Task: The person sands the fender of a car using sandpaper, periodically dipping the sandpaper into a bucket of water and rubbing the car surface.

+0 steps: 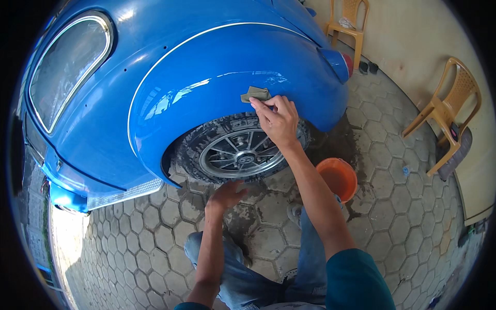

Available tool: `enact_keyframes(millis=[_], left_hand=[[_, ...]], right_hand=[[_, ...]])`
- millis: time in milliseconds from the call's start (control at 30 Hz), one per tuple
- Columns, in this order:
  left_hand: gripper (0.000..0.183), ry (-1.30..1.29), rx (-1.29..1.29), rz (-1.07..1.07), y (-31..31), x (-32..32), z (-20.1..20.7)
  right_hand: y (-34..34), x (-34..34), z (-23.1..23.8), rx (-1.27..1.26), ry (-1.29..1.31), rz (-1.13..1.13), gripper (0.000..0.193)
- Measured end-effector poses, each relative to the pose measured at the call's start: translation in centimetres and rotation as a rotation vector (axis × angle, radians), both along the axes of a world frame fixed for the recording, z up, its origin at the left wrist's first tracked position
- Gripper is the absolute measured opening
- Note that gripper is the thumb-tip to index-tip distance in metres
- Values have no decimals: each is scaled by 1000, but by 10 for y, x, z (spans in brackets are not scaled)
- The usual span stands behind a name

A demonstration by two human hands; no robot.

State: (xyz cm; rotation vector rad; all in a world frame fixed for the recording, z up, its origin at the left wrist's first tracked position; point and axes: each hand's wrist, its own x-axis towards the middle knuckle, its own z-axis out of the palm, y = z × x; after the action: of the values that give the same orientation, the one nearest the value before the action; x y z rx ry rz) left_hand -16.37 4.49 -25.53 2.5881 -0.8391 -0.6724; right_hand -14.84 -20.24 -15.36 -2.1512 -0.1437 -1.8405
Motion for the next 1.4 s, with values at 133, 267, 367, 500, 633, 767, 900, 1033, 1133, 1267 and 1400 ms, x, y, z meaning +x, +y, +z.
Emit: enact_keyframes(millis=[133, 267, 367, 500, 633, 767, 900, 1033, 1133, 1267, 1400], left_hand=[[60, 35, 30, -68, -45, 9, 2], [56, 17, -5, -117, -69, 18, -11], [54, 6, -41, -160, -81, 25, -18], [57, 24, 30, -161, -89, 27, -21], [61, 61, 73, -150, -89, 28, -22], [55, 0, 42, -124, -81, 24, -20], [56, -1, 23, -96, -58, 29, -23], [58, 25, 72, -26, -41, 20, -7], [57, 32, 88, 16, -21, 13, 4], [57, 12, 70, 68, 15, 3, 10], [57, 57, 58, 175, 59, -9, 19]], right_hand=[[-52, -19, -10, 203, 85, -99, 24], [-96, -35, -33, 269, 169, -183, 20], [-116, -46, -47, 381, 292, -227, 20], [-138, -52, -62, 514, 399, -271, 21], [-147, -49, -71, 606, 394, -272, 20], [-140, -41, -67, 535, 304, -290, 20], [-104, -29, -44, 457, 199, -214, 20], [-73, -20, -29, 451, 97, -107, 20], [-46, -12, -19, 401, 29, -27, 23], [0, 0, -10, 343, -38, 92, 30], [41, 15, -11, 312, -67, 171, 32]])
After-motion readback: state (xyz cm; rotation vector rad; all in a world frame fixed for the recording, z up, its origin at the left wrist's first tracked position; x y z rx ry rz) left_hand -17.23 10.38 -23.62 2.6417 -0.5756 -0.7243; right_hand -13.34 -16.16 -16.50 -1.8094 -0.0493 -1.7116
